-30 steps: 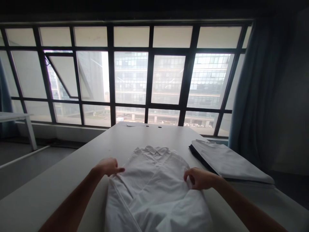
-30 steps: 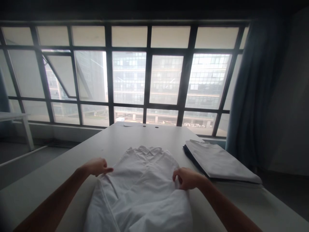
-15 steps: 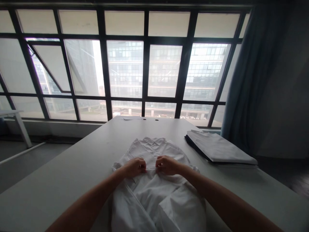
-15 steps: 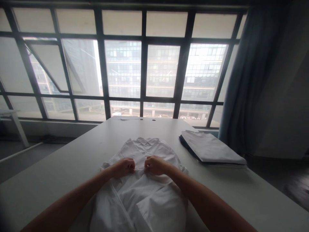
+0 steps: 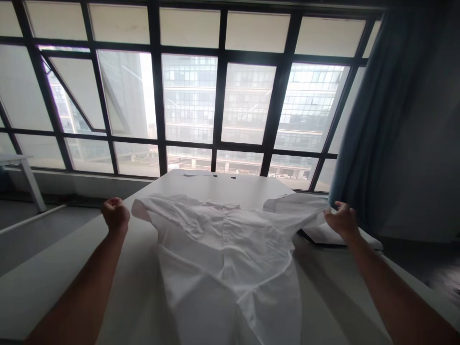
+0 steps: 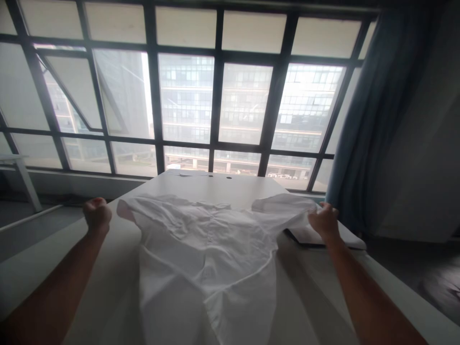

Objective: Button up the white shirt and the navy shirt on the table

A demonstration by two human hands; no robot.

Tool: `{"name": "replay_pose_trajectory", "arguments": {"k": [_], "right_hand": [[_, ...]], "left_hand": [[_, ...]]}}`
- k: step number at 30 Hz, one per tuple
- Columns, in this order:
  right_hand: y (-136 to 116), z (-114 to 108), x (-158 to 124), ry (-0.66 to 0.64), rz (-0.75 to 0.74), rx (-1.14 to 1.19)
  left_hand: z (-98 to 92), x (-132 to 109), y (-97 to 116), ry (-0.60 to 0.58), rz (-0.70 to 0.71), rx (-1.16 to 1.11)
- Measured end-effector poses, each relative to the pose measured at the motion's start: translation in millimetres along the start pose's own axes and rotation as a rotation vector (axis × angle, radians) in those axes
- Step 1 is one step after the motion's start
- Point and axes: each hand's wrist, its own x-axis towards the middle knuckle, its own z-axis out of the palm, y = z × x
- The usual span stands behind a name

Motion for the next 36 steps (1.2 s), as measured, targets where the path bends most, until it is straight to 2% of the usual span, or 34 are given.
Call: {"name": "replay_pose_trajectory", "arguments": {"k": [1, 2, 3, 4, 6, 8, 9, 10, 12, 16, 18, 20, 22, 24, 26, 28, 30, 31, 33, 36], "right_hand": [[-11, 6, -14, 0.015, -0.037, -0.037], [-28, 13, -31, -0.056, -0.146, -0.033], [-48, 19, -50, -0.143, -0.258, -0.015], [-71, 26, -70, -0.264, -0.369, 0.027], [-115, 35, -108, -0.674, -0.546, 0.12], [-146, 39, -138, -1.138, -0.568, 0.138], [-155, 39, -148, -1.336, -0.557, 0.104], [-159, 37, -155, -1.493, -0.531, 0.052], [-154, 28, -160, -1.69, -0.466, -0.094], [-116, -8, -152, -1.897, -0.29, -0.322], [-98, -31, -147, -2.03, -0.122, -0.396], [-91, -47, -142, -2.11, 0.07, -0.507], [-98, -51, -134, -2.069, 0.14, -0.579], [-116, -37, -123, -1.91, 0.008, -0.566], [-139, -8, -110, -1.653, -0.246, -0.529], [-157, 31, -98, -1.295, -0.465, -0.526], [-165, 73, -89, -1.034, -0.578, -0.518], [-165, 93, -85, -0.958, -0.598, -0.507], [-161, 130, -78, -0.905, -0.581, -0.457], [-156, 180, -69, -0.892, -0.397, -0.334]], "left_hand": [[2.5, -9, 9, 0.027, 0.041, 0.015], [7.4, -24, 20, 0.011, 0.093, 0.013], [14.2, -43, 32, -0.121, 0.233, 0.001], [21.9, -64, 44, -0.367, 0.382, -0.008], [36.3, -108, 61, -0.9, 0.576, 0.061], [44.6, -142, 67, -1.268, 0.678, 0.172], [46.0, -151, 66, -1.387, 0.701, 0.231], [45.8, -156, 64, -1.467, 0.705, 0.288], [42.6, -152, 56, -1.549, 0.664, 0.394], [35.2, -128, 52, -1.625, 0.552, 0.538], [32.1, -125, 58, -1.658, 0.537, 0.591], [28.0, -129, 70, -1.675, 0.575, 0.637], [24.5, -138, 85, -1.707, 0.661, 0.601], [24.9, -147, 96, -1.785, 0.739, 0.49], [30.8, -156, 99, -1.795, 0.798, 0.415], [39.0, -164, 91, -1.675, 0.845, 0.441], [43.5, -171, 78, -1.556, 0.847, 0.496], [43.4, -173, 72, -1.548, 0.832, 0.51], [41.1, -173, 66, -1.594, 0.829, 0.491], [49.3, -165, 71, -1.619, 0.804, 0.425]]}}
